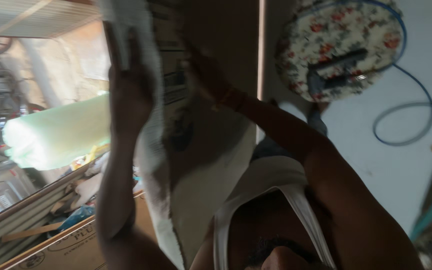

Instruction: The person holds a long padded frame covered with white fabric against the work table and uses a pneumatic stapler to drive staples along the fabric edge, working section by section along the frame. They press the fabric flat with their free hand between staple runs and reposition the frame to reach new areas.

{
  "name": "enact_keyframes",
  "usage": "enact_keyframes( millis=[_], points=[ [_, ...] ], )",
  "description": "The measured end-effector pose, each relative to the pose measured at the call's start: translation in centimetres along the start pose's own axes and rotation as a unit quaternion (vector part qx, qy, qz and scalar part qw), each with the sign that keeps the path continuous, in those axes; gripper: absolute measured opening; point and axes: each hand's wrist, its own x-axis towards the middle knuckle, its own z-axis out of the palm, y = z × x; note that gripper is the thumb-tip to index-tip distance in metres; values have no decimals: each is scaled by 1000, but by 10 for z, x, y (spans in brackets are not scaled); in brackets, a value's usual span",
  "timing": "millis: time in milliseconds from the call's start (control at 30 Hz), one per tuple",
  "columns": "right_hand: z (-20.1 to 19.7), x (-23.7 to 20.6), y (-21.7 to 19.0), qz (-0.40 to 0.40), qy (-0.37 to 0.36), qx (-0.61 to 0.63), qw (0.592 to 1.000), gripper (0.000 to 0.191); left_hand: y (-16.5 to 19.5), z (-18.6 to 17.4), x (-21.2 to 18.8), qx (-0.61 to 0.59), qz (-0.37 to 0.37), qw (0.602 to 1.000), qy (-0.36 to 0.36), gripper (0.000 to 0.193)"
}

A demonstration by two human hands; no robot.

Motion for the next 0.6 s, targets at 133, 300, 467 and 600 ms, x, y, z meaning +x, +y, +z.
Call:
enact_keyframes(
  millis=[133, 300, 467, 600],
  points=[
    [-140, -91, 110, 137, 51, -388, 910, 25, 5, -5, -2, 54, -11, 996, -72, 59],
    [-274, -211, 203, 217, -16, -537, 815, 24, -6, 15, -21, 89, -60, 990, -95, 53],
    [-303, -212, 235, 228, -62, -627, 742, 43, -10, 22, -5, 62, -85, 987, -125, 46],
    [-293, -181, 215, 38, -106, -749, 653, 47, 10, 6, 6, 42, -164, 977, -132, 60]
  ],
)
